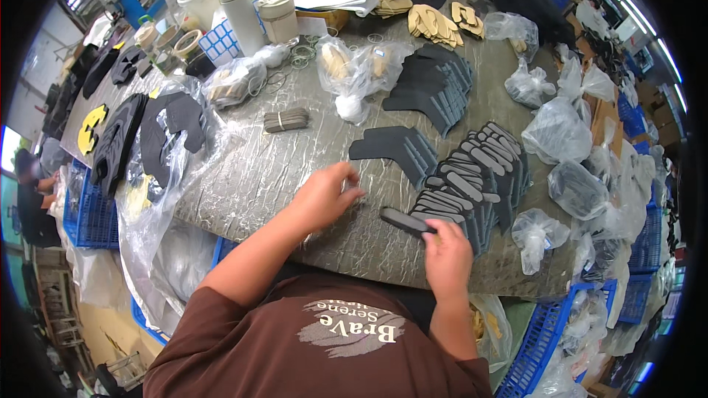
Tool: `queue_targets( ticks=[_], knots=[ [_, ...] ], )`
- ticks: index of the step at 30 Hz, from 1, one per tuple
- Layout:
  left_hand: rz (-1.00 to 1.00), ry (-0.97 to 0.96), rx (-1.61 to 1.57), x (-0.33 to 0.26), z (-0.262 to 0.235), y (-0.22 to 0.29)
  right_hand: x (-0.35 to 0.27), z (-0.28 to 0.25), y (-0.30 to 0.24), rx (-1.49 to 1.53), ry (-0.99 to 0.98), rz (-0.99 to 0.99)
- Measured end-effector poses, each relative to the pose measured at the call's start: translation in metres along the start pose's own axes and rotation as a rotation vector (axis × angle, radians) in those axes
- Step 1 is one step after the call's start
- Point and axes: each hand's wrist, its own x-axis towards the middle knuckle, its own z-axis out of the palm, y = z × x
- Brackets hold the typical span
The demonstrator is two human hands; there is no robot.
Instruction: Organizing and stacking precut synthetic shoe upper components on a production table.
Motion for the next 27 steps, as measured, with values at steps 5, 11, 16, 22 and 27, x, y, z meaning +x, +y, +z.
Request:
queue_targets(
  ticks=[5, 11, 16, 22, 27],
  knots=[
    [0.14, -0.008, 0.263, 0.075, 0.037, 0.009, 0.01, 0.012, 0.052, -0.321, 0.302, 0.022],
    [0.093, -0.25, 0.567, 0.065, 0.037, 0.001, 0.024, 0.018, 0.071, -0.341, 0.408, -0.005],
    [-0.035, -0.312, 0.526, -0.011, 0.028, 0.021, 0.021, 0.015, 0.076, -0.309, 0.456, -0.051],
    [0.24, -0.018, 0.106, -0.052, 0.017, -0.002, 0.009, 0.005, 0.04, -0.03, 0.51, -0.146],
    [0.416, -0.142, -0.024, -0.057, 0.019, 0.024, -0.01, 0.025, -0.034, 0.569, -0.222, -0.176]
  ],
)
